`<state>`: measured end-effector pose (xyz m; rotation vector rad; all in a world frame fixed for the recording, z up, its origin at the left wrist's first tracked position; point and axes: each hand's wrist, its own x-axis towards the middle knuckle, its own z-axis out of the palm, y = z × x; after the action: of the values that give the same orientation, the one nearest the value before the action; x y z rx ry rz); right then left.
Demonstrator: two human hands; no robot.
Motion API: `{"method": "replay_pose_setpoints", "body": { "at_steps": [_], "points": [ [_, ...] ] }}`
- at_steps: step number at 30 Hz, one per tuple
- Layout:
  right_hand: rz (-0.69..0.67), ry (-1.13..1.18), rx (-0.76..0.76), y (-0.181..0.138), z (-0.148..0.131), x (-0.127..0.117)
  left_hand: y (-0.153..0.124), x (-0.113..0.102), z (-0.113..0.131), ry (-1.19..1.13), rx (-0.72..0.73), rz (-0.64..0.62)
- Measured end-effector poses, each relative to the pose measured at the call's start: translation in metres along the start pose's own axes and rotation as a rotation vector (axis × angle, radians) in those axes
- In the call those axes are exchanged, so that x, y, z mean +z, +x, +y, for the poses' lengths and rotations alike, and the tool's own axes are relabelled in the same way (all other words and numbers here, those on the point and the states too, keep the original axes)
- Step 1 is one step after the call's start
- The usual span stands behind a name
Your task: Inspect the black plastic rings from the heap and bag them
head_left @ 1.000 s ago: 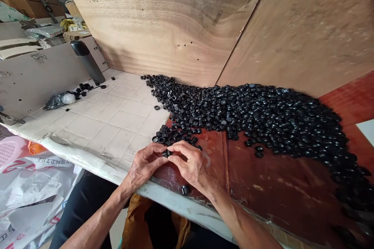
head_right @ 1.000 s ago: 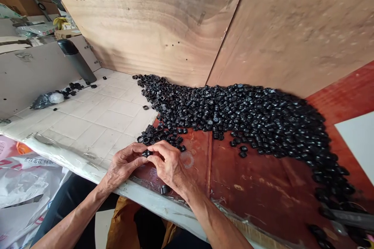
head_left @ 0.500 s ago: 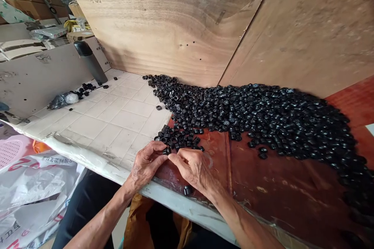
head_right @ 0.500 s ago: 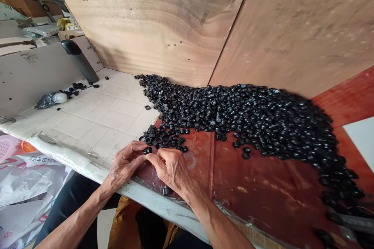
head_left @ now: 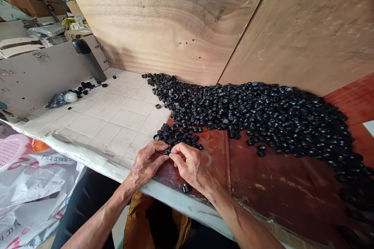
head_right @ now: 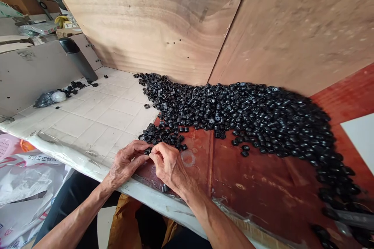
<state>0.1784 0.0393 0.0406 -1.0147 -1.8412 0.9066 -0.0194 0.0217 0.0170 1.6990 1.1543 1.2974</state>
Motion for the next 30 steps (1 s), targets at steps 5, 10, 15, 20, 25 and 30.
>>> {"method": "replay_pose_setpoints", "body": {
  "at_steps": [5,10,15,20,25,30],
  "points": [
    [0.006,-0.023,-0.044,-0.001,0.004,0.002,0.000,-0.001,-0.001,0.000,0.010,-0.014],
    [-0.005,-0.062,-0.011,-0.002,0.002,0.004,0.001,-0.001,-0.001,0.019,0.027,0.009],
    [-0.010,-0.068,-0.005,-0.002,-0.003,0.003,0.001,0.000,-0.001,0.024,0.046,0.008],
    [0.030,-0.121,-0.013,-0.003,-0.003,0.006,0.002,0.000,0.000,0.122,0.142,-0.022],
    [-0.055,-0.035,0.254,0.000,-0.008,0.002,0.001,0.001,0.006,0.182,0.215,-0.077],
    [-0.116,-0.004,0.391,0.009,-0.008,-0.019,0.001,-0.002,0.014,0.147,0.076,-0.257]
  ]
}}
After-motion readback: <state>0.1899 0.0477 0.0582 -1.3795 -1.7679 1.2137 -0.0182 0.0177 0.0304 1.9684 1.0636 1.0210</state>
